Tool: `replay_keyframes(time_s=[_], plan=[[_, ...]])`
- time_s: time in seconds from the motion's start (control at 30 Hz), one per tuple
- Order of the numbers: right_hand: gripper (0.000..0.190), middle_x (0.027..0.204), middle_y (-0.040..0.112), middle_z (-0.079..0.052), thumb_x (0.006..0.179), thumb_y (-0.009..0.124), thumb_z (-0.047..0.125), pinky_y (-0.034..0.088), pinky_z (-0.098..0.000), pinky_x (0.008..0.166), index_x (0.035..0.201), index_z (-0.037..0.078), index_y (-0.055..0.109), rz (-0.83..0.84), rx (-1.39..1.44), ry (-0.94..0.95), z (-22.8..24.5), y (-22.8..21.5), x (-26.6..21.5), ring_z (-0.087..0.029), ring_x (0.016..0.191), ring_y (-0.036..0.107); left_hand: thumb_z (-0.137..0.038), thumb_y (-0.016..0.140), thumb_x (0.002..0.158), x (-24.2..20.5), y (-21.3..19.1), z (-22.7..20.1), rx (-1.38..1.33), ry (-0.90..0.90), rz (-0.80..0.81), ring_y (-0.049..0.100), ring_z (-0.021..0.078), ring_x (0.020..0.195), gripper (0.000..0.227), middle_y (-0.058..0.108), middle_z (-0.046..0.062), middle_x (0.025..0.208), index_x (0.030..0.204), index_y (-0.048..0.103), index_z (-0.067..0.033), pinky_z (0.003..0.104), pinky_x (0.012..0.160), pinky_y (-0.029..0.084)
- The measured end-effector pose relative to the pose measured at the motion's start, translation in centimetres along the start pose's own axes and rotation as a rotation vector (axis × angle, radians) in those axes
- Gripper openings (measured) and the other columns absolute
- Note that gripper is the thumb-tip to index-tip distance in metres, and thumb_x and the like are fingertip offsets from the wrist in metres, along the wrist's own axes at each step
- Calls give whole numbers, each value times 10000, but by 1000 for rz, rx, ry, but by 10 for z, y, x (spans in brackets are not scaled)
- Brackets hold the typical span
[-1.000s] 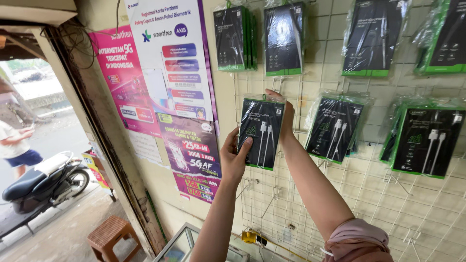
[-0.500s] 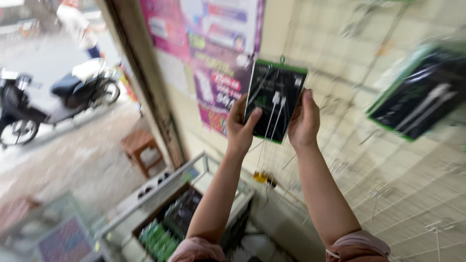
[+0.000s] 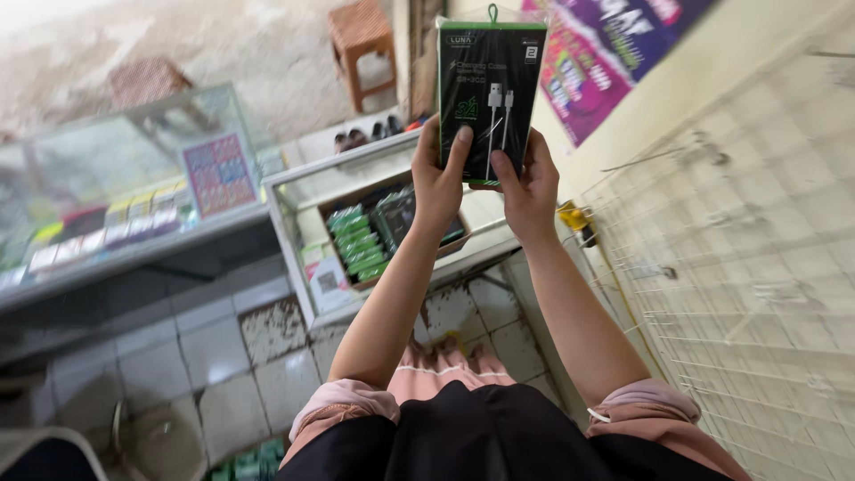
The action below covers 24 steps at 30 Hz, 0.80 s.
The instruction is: The person removes packaged cables from a wire display rack by hand and places them into a cardboard box, then moves the box.
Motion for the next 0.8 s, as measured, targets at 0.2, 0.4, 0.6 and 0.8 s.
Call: replay_keyframes(time_s=[0.2, 0.4, 0.6, 0.8], plan=[[585, 1247, 678, -111, 1034, 682, 236, 638, -349, 758, 1512, -13, 454, -37, -37, 295, -92, 10, -11, -201, 1050, 741, -54, 710, 988, -34, -96, 61, 2, -108, 32, 609, 154, 1268, 626, 609, 101, 1406, 1535, 414, 15, 298, 1064, 519], [626, 1180, 685, -99, 1009, 671, 188, 633, -347, 724, 1561, 57, 405, -72, -61, 587, -212, 9, -54, -216, 986, 742, -12, 666, 988, -80, -181, 149, 198, -323, -114, 655, 200, 1170, 657, 637, 143, 1342, 1583, 385, -23, 352, 968, 576], [655, 1160, 691, -84, 980, 581, 38, 638, -373, 788, 1591, 199, 411, -37, -4, 832, -316, 3, -114, -196, 1018, 737, -7, 663, 986, -135, -259, 229, 264, -468, -337, 665, 190, 1141, 612, 636, 153, 1336, 1553, 435, -34, 346, 926, 602], [589, 1175, 687, -59, 1011, 612, 33, 671, -374, 830, 1559, 188, 463, -27, 11, 956, -393, 12, -161, -160, 1026, 707, -1, 641, 978, -172, -314, 273, 230, -501, -520, 696, 186, 1079, 581, 663, 160, 1313, 1529, 459, -20, 331, 874, 614]])
Point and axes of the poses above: each hand's wrist, its own x-axis towards the middle knuckle, its own y-axis out of the palm, z = x × y, the point moved 2 cm from there along x, towards the middle knuckle
